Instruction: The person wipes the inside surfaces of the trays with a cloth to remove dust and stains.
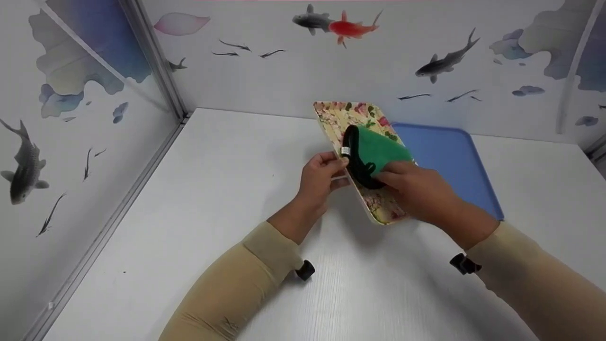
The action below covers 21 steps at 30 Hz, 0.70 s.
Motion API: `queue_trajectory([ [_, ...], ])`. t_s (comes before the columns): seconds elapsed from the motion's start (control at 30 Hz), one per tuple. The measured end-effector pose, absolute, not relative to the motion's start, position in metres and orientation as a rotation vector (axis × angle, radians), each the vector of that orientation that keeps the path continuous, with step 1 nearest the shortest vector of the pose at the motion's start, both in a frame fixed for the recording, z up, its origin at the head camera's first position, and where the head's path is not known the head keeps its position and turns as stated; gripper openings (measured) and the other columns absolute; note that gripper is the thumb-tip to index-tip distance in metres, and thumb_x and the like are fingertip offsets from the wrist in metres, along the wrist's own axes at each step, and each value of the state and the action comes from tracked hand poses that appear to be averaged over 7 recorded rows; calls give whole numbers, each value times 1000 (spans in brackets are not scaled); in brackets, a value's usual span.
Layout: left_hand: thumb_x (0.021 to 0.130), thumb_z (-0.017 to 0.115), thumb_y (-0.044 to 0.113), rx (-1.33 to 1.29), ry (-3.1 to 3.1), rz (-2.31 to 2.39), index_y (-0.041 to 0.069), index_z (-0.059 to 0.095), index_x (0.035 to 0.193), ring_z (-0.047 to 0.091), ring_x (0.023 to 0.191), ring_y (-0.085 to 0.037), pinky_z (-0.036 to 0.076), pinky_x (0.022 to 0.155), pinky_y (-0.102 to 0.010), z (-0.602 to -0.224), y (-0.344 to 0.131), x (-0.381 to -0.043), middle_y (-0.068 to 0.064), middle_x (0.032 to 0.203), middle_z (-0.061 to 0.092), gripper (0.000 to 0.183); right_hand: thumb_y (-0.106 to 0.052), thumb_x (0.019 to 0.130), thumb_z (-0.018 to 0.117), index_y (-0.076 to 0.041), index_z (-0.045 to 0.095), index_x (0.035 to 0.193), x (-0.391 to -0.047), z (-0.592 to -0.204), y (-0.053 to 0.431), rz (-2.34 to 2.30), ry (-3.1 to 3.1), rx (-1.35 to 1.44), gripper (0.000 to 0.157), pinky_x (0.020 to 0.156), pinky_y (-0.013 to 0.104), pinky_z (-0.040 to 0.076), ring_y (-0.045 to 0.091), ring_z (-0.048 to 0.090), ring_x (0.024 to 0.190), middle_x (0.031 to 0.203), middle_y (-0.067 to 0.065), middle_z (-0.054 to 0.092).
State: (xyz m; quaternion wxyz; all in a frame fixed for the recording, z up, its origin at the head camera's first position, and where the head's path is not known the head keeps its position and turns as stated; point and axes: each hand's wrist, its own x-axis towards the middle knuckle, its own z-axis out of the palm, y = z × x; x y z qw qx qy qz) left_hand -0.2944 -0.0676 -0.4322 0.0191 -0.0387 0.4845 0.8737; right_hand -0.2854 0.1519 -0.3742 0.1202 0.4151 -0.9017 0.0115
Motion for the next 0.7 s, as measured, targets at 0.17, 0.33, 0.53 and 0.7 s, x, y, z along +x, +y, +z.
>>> queue_trajectory([
  [0.17, 99, 68, 12, -136, 1503, 2725, 6, 62, 112, 64, 83, -15, 61, 71, -28, -434, -68, -296, -3, 94, 63, 16, -3, 87, 80, -7, 74, 118, -279, -377, 159, -13, -2560, 1304, 31, 76, 49, 64, 30, 69, 107, 114, 10, 71],
  [0.33, 99, 68, 13, -144, 1499, 2727, 5, 63, 114, 65, 84, -15, 61, 71, -28, -435, -68, -296, -4, 96, 66, 18, -4, 83, 84, -8, 74, 111, -276, -382, 169, -23, -2464, 1384, 30, 72, 44, 63, 27, 69, 102, 110, 8, 70],
  [0.53, 99, 69, 15, -143, 1505, 2727, 4, 64, 115, 68, 85, -16, 62, 73, -29, -434, -68, -295, -5, 98, 69, 20, -5, 79, 88, -10, 74, 106, -276, -386, 183, 12, -2376, 1451, 31, 70, 40, 62, 24, 69, 98, 109, 5, 70],
  [0.7, 99, 68, 13, -117, 1500, 2737, 4, 63, 116, 68, 84, -16, 63, 73, -29, -434, -67, -295, -6, 97, 69, 20, 7, 79, 83, -7, 74, 110, -279, -389, 196, 31, -2352, 1445, 35, 72, 41, 63, 26, 70, 100, 111, 7, 71],
])
